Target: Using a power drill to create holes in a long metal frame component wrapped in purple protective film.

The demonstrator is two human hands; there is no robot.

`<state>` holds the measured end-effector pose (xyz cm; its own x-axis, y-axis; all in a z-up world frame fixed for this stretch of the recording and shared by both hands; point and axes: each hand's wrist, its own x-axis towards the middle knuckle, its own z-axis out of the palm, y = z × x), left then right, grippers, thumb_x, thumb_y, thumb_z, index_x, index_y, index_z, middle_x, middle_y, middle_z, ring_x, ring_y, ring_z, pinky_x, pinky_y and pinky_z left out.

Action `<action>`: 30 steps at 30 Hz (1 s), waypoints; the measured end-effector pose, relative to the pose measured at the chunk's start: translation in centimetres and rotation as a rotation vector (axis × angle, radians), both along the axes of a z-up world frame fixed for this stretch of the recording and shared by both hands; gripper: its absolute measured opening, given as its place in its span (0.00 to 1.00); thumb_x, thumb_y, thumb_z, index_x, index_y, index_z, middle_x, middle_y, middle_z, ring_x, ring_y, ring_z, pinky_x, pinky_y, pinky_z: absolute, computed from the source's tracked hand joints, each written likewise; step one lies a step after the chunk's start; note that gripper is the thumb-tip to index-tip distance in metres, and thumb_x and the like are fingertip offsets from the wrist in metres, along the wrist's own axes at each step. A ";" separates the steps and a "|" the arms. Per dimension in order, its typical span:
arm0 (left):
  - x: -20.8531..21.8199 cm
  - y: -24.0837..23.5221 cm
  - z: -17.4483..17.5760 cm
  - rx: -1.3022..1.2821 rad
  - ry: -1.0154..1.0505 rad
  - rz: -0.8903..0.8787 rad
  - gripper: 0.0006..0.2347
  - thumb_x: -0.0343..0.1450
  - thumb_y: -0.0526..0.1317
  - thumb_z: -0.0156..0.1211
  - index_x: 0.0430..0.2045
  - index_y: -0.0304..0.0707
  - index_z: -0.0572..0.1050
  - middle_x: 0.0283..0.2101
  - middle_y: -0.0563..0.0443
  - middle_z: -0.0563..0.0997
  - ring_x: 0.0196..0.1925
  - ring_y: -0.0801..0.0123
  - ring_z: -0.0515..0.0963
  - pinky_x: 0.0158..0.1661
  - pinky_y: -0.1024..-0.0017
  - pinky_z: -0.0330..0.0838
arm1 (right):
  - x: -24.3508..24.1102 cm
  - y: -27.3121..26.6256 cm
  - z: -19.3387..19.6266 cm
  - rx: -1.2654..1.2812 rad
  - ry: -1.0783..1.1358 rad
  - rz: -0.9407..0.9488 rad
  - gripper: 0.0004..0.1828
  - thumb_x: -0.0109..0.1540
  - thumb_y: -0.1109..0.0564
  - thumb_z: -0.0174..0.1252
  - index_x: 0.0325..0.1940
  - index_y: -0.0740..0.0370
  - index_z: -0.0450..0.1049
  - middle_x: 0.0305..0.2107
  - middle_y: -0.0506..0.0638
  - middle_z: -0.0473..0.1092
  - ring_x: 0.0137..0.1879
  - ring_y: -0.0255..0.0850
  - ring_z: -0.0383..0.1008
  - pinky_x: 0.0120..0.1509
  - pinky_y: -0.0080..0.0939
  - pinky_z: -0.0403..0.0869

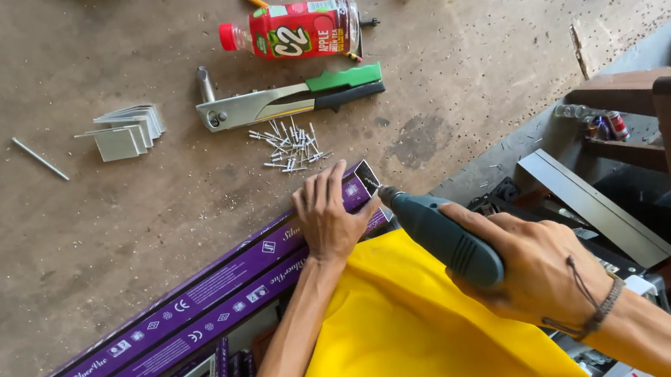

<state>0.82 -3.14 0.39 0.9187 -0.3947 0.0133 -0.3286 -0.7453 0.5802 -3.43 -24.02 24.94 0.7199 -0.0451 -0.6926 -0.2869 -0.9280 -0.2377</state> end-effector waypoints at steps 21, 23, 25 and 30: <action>1.2 -0.7 0.1 -0.069 -0.042 0.102 0.23 0.71 0.64 0.54 0.39 0.47 0.85 0.41 0.54 0.83 0.44 0.63 0.78 0.38 0.60 0.70 | 2.5 0.5 -1.0 -0.037 0.034 0.132 0.46 0.54 0.34 0.60 0.76 0.34 0.57 0.29 0.51 0.72 0.25 0.61 0.76 0.27 0.63 0.75; 1.2 -0.7 0.0 -0.070 -0.044 0.105 0.23 0.71 0.64 0.54 0.39 0.46 0.85 0.41 0.54 0.83 0.44 0.63 0.78 0.38 0.60 0.70 | 2.4 0.6 -1.1 -0.040 0.021 0.135 0.46 0.54 0.34 0.60 0.76 0.34 0.57 0.29 0.51 0.72 0.25 0.61 0.76 0.26 0.63 0.74; 1.2 -0.7 0.1 -0.073 -0.035 0.096 0.23 0.71 0.64 0.53 0.39 0.47 0.85 0.42 0.54 0.83 0.45 0.62 0.78 0.39 0.59 0.70 | 2.4 0.7 -1.1 -0.064 0.028 0.144 0.46 0.53 0.34 0.60 0.76 0.33 0.57 0.29 0.49 0.72 0.26 0.62 0.76 0.27 0.64 0.75; 1.1 -0.7 -0.3 -0.070 -0.038 0.096 0.24 0.71 0.64 0.52 0.39 0.46 0.84 0.41 0.54 0.83 0.44 0.63 0.78 0.39 0.60 0.70 | 2.8 1.0 -0.8 -0.055 0.065 0.133 0.45 0.54 0.36 0.60 0.76 0.33 0.55 0.29 0.50 0.72 0.25 0.61 0.76 0.27 0.63 0.75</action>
<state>1.89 -3.84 0.10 0.9506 -0.3015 0.0735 -0.2803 -0.7327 0.6201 -0.67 -22.98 24.19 0.6758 0.0086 -0.7370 -0.1733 -0.9700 -0.1702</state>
